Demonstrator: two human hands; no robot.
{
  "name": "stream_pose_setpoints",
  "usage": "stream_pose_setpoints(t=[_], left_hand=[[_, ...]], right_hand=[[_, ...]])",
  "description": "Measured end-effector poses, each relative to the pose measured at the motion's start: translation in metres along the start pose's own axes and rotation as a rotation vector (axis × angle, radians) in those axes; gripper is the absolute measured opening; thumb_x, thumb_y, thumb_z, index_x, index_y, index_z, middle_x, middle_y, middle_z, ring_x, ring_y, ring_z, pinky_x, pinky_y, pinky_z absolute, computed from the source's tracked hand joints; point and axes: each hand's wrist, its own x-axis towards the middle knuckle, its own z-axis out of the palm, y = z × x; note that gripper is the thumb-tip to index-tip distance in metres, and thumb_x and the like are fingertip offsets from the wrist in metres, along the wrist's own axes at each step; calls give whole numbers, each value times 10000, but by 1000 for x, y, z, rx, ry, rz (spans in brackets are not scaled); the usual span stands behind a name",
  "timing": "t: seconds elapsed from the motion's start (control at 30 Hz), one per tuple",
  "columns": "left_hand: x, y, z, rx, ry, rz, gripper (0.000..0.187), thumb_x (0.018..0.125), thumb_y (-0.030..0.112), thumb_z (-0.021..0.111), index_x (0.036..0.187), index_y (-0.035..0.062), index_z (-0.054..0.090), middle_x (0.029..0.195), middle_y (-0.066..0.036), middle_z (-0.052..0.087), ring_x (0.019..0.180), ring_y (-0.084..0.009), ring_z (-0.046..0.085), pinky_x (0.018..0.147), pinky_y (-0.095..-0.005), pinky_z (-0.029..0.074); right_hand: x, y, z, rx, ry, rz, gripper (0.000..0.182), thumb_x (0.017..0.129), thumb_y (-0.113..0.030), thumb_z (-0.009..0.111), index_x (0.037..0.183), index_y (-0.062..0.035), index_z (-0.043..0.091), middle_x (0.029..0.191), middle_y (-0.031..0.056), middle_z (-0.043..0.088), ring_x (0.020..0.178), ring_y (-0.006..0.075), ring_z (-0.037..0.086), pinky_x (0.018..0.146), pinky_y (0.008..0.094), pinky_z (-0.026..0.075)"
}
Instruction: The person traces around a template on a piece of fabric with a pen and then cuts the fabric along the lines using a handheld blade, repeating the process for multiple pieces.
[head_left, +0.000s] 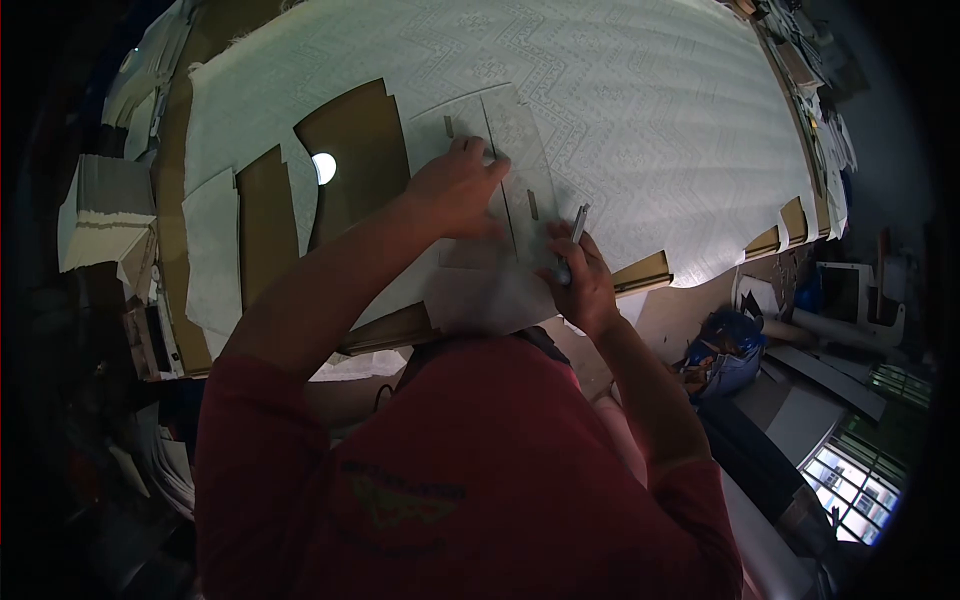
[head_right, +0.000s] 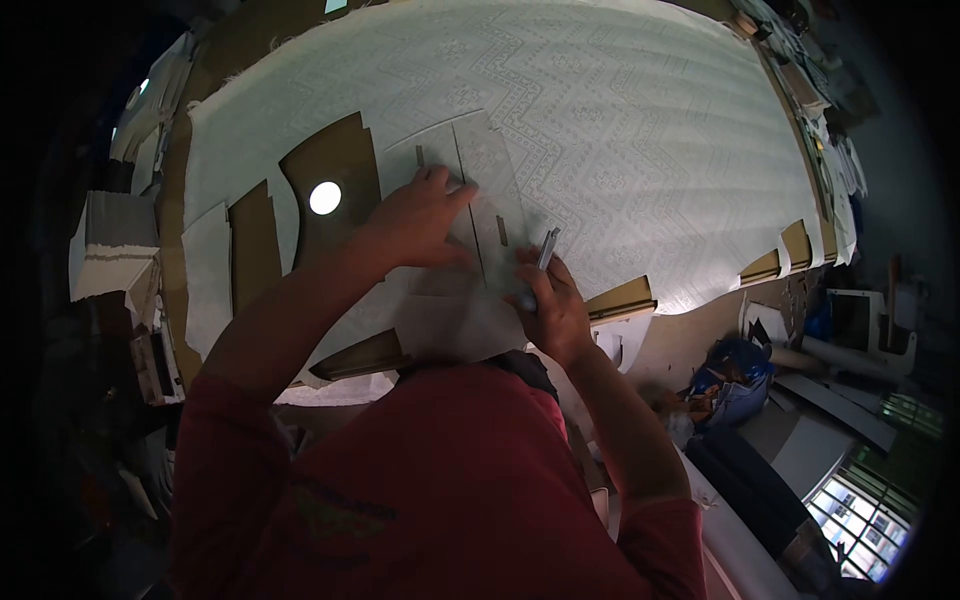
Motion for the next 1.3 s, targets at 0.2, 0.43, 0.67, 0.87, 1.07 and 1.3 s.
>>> stream_pose_setpoints(t=[0.2,0.43,0.67,0.87,1.07,1.3], left_hand=[[16,16,-5,74,-126,-47,1275,528,578,989,1549,65,424,1577,-286,324,1453,-520,346,1126,-562,466],[26,26,-14,102,-260,-151,1460,501,536,1015,1651,115,220,1697,-334,100,1524,-623,157,1166,-588,432],[31,27,-13,189,-286,-136,1510,469,602,1001,1654,103,210,1690,-352,93,1495,-639,223,1154,-580,448],[29,31,-19,191,-313,-151,1533,450,640,992,1656,104,213,1689,-356,87,1498,-637,219,1098,-578,506],[31,29,-13,170,-300,-163,1527,448,627,999,1661,132,214,1695,-346,66,1515,-621,195,1082,-589,518],[30,31,-12,155,-267,-143,1522,434,546,1023,1665,161,216,1718,-298,73,1538,-578,195,1188,-561,414]], right_hand=[[0,1,1,-8,-1,-1,502,782,-9,842,1176,-62,535,1404,201,646,1340,439,572,1079,491,511],[-5,-7,-6,26,105,-51,438,782,21,823,1135,-58,576,1323,222,685,1226,431,651,1006,475,551],[-28,-14,-63,112,-49,158,318,844,39,770,1142,-36,688,964,149,717,865,288,738,686,365,566],[-27,-8,-72,360,-25,200,158,937,35,692,1075,-36,664,833,132,750,701,263,757,633,345,558],[-15,3,-79,239,-195,204,133,927,-15,736,1038,-37,665,813,130,757,731,265,773,649,342,571],[13,5,-96,321,-399,351,155,926,12,755,1060,-3,677,884,122,764,853,181,784,722,310,587]])
